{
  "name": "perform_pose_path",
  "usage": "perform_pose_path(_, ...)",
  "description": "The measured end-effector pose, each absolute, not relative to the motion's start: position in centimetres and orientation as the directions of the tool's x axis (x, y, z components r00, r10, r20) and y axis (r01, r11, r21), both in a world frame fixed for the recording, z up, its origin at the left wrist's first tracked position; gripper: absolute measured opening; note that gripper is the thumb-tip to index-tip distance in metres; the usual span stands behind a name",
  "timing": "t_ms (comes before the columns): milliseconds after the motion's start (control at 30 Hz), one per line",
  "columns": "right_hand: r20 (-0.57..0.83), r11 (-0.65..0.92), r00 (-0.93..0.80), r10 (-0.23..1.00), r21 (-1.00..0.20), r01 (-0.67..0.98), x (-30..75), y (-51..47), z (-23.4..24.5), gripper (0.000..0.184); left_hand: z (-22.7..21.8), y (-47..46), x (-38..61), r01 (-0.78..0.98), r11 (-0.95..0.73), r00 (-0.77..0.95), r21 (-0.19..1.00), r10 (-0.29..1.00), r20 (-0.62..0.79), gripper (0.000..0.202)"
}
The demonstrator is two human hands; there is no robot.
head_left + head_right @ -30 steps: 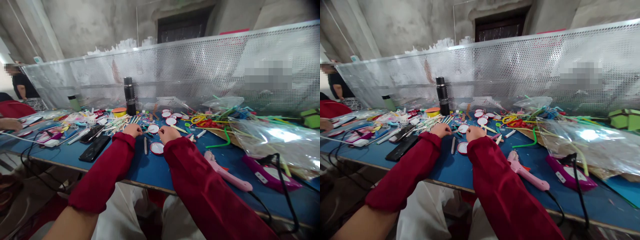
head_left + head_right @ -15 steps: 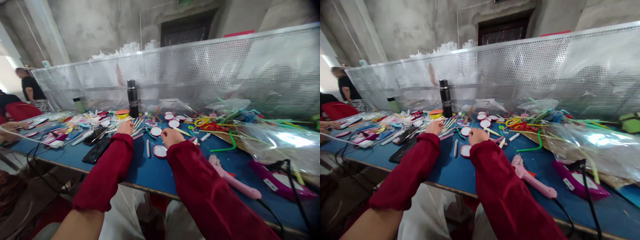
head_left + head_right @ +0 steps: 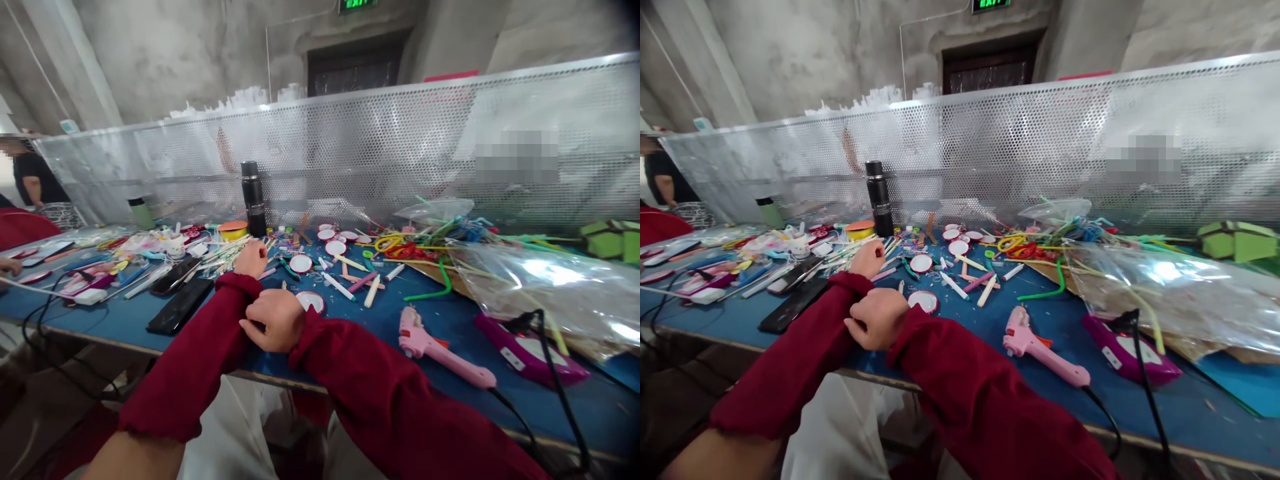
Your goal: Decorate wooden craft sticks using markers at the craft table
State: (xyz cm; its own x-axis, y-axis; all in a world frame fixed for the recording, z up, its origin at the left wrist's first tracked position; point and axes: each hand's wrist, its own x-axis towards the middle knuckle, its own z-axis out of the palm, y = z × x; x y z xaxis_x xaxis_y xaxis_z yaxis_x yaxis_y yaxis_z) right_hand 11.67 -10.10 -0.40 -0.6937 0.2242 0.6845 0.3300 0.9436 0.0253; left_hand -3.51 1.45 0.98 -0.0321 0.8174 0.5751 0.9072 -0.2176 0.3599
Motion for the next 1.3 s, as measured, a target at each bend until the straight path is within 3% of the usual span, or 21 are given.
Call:
perform_pose_path(200, 0.687, 0.921, -0.666, 0.291, -0.012, 0.389, 12.0, -9.7, -0.5, 0.034, 1.1, 1.3, -3.2, 0.887, -0.261, 0.004, 0.38, 0.829, 0.559, 0.013)
perform_pose_path(400, 0.702, 0.931, -0.668, 0.246, 0.02, 0.364, 11.8, -9.6, -0.7, 0.033, 1.0, 1.6, -3.6, 0.889, -0.243, -0.041, 0.388, 0.802, 0.595, 0.014)
perform_pose_path(667, 0.713, 0.916, -0.642, 0.283, -0.002, 0.402, 12.2, -9.0, -0.1, 0.034, 0.9, 1.8, -3.8, 0.876, -0.275, -0.041, 0.397, 0.776, 0.629, 0.013)
perform_pose_path(733, 0.716, 0.877, -0.603, 0.35, -0.026, 0.479, 13.2, -8.1, 0.8, 0.036, 0.9, 1.8, -3.8, 0.875, -0.279, -0.035, 0.395, 0.778, 0.628, 0.012)
perform_pose_path(833, 0.705, 0.651, -0.371, 0.604, -0.169, 0.74, 15.0, -6.1, 2.0, 0.041, 0.9, 1.9, -3.8, 0.887, -0.277, -0.031, 0.37, 0.763, 0.646, 0.012)
perform_pose_path(967, 0.5, 0.429, -0.269, 0.823, -0.235, 0.872, 15.9, -4.6, 1.9, 0.031, 1.2, 1.6, -3.6, 0.9, -0.26, -0.037, 0.348, 0.753, 0.657, 0.013)
perform_pose_path(1067, 0.404, 0.422, -0.313, 0.86, -0.215, 0.881, 15.0, -5.1, 1.0, 0.025, 1.5, 1.1, -3.5, 0.896, -0.233, -0.066, 0.379, 0.773, 0.631, 0.011)
perform_pose_path(1300, 0.428, 0.479, -0.369, 0.825, -0.182, 0.859, 12.8, -6.5, -0.7, 0.023, 2.2, 0.8, -3.6, 0.875, -0.237, -0.09, 0.422, 0.777, 0.623, 0.012)
